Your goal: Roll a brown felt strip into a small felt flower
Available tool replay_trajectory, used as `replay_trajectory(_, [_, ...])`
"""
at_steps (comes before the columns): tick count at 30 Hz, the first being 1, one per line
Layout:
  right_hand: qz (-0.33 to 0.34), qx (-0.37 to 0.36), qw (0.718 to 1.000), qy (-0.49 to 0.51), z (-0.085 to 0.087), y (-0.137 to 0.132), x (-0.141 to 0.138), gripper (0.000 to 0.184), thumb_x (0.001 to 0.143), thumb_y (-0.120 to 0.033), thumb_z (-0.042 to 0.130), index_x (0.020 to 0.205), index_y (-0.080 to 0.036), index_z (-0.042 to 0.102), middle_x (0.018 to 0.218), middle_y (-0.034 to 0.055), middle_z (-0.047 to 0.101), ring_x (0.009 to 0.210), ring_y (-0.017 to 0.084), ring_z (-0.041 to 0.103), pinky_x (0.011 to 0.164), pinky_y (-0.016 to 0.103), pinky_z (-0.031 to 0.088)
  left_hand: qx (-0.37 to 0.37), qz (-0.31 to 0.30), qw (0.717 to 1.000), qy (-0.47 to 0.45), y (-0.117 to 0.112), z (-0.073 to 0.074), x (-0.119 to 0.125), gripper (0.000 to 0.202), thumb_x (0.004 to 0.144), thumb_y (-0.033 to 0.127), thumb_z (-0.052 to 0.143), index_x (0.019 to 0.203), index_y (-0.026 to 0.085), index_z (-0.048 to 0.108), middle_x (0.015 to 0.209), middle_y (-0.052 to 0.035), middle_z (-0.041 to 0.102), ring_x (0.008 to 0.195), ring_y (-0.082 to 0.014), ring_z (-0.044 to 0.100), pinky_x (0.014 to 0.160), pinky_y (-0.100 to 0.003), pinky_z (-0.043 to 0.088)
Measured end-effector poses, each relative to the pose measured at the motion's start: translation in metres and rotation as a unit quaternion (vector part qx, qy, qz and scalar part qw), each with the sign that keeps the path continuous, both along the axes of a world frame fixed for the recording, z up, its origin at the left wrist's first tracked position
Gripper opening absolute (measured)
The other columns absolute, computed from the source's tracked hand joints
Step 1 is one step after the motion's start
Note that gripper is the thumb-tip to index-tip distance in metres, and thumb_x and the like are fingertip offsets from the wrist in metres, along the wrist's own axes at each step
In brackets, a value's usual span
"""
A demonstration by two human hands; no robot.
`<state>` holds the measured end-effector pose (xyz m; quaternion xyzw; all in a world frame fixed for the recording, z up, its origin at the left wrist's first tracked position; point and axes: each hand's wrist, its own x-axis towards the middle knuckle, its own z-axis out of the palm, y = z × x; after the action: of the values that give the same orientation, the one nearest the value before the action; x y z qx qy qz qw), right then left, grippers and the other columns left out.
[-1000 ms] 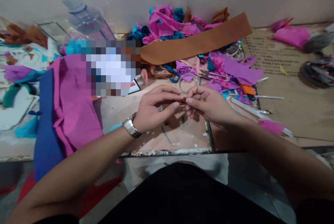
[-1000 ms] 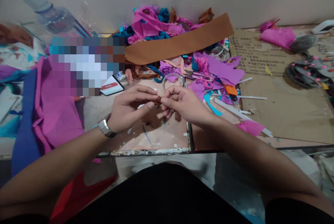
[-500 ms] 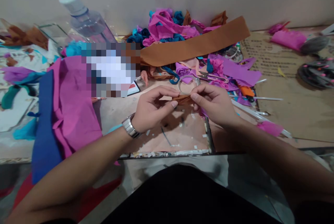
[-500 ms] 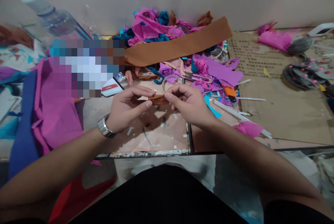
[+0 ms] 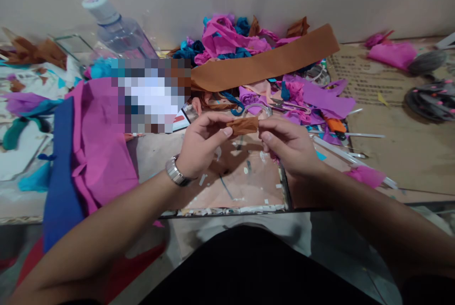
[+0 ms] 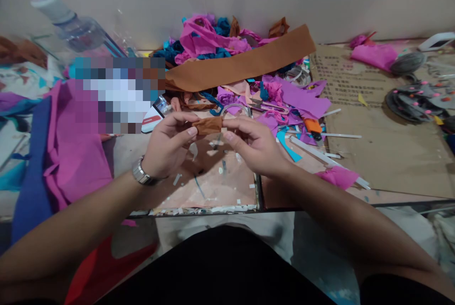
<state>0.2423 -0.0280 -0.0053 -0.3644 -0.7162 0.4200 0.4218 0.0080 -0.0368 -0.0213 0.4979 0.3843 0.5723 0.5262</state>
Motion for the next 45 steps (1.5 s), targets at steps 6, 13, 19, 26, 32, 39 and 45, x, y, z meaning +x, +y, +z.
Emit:
replay_trajectory(6, [0.014, 0.245, 0.967, -0.067, 0.002, 0.002, 0.004, 0.025, 0.095, -0.026, 0.071, 0.119, -0.028, 0.073, 0.092, 0.0041, 0.072, 0.083, 0.019, 0.066, 0.074, 0.034, 0.054, -0.118, -0.062, 0.984, -0.121, -0.001, 0.012, 0.003, 0.024, 0.078, 0.029, 0.089, 0.096, 0.023, 0.077, 0.105, -0.0012, 0.077, 0.088, -0.0119, 0.073, 0.078, -0.023, 0.063])
replay_trajectory(13, [-0.025, 0.303, 0.95, -0.066, 0.003, 0.0, 0.008, 0.051, 0.09, -0.022, 0.075, 0.138, -0.037, 0.064, 0.084, -0.0009, 0.07, 0.071, 0.017, 0.065, 0.068, 0.032, 0.055, -0.158, -0.106, 0.97, -0.149, -0.001, 0.014, 0.003, 0.022, 0.077, 0.027, 0.09, 0.094, 0.021, 0.076, 0.096, -0.0012, 0.077, 0.076, -0.0098, 0.07, 0.072, -0.02, 0.063])
replay_trajectory(19, [-0.056, 0.351, 0.932, -0.071, 0.004, 0.002, 0.006, 0.033, 0.088, -0.016, 0.078, 0.118, -0.03, 0.074, 0.092, 0.0032, 0.077, 0.078, 0.018, 0.07, 0.069, 0.031, 0.058, -0.157, -0.109, 0.973, -0.129, -0.002, 0.01, 0.006, 0.022, 0.078, 0.027, 0.089, 0.094, 0.019, 0.076, 0.099, -0.0024, 0.077, 0.081, -0.0121, 0.073, 0.072, -0.022, 0.062])
replay_trajectory(26, [-0.048, 0.326, 0.941, -0.081, 0.005, 0.003, 0.007, 0.022, 0.09, -0.016, 0.074, 0.108, -0.028, 0.072, 0.093, 0.0028, 0.077, 0.081, 0.02, 0.071, 0.073, 0.034, 0.058, -0.161, -0.11, 0.976, -0.099, -0.003, 0.009, 0.005, 0.024, 0.079, 0.029, 0.089, 0.096, 0.02, 0.076, 0.098, -0.0034, 0.078, 0.081, -0.0136, 0.074, 0.073, -0.024, 0.062])
replay_trajectory(32, [-0.002, 0.303, 0.948, -0.094, 0.006, 0.0, 0.009, 0.024, 0.086, -0.013, 0.073, 0.105, -0.027, 0.068, 0.092, 0.0027, 0.074, 0.085, 0.02, 0.07, 0.077, 0.034, 0.057, -0.194, -0.107, 0.968, -0.12, -0.002, 0.009, 0.005, 0.026, 0.077, 0.03, 0.09, 0.095, 0.018, 0.075, 0.097, -0.0024, 0.076, 0.08, -0.0108, 0.073, 0.072, -0.021, 0.062])
replay_trajectory(39, [-0.042, 0.298, 0.951, -0.075, 0.006, 0.001, 0.006, 0.026, 0.086, -0.019, 0.076, 0.108, -0.028, 0.067, 0.097, 0.0051, 0.071, 0.085, 0.022, 0.067, 0.071, 0.036, 0.057, -0.219, -0.126, 0.957, -0.143, 0.0, 0.008, 0.006, 0.025, 0.077, 0.026, 0.09, 0.094, 0.017, 0.075, 0.096, -0.0019, 0.076, 0.08, -0.0104, 0.073, 0.074, -0.02, 0.064])
replay_trajectory(45, [-0.063, 0.281, 0.953, -0.094, 0.002, 0.003, 0.004, 0.023, 0.087, -0.022, 0.076, 0.109, -0.028, 0.07, 0.106, 0.006, 0.07, 0.079, 0.019, 0.065, 0.065, 0.033, 0.055, -0.196, -0.123, 0.966, -0.119, -0.001, 0.008, 0.006, 0.028, 0.077, 0.03, 0.091, 0.095, 0.017, 0.074, 0.102, -0.0033, 0.077, 0.089, -0.0135, 0.074, 0.079, -0.025, 0.064])
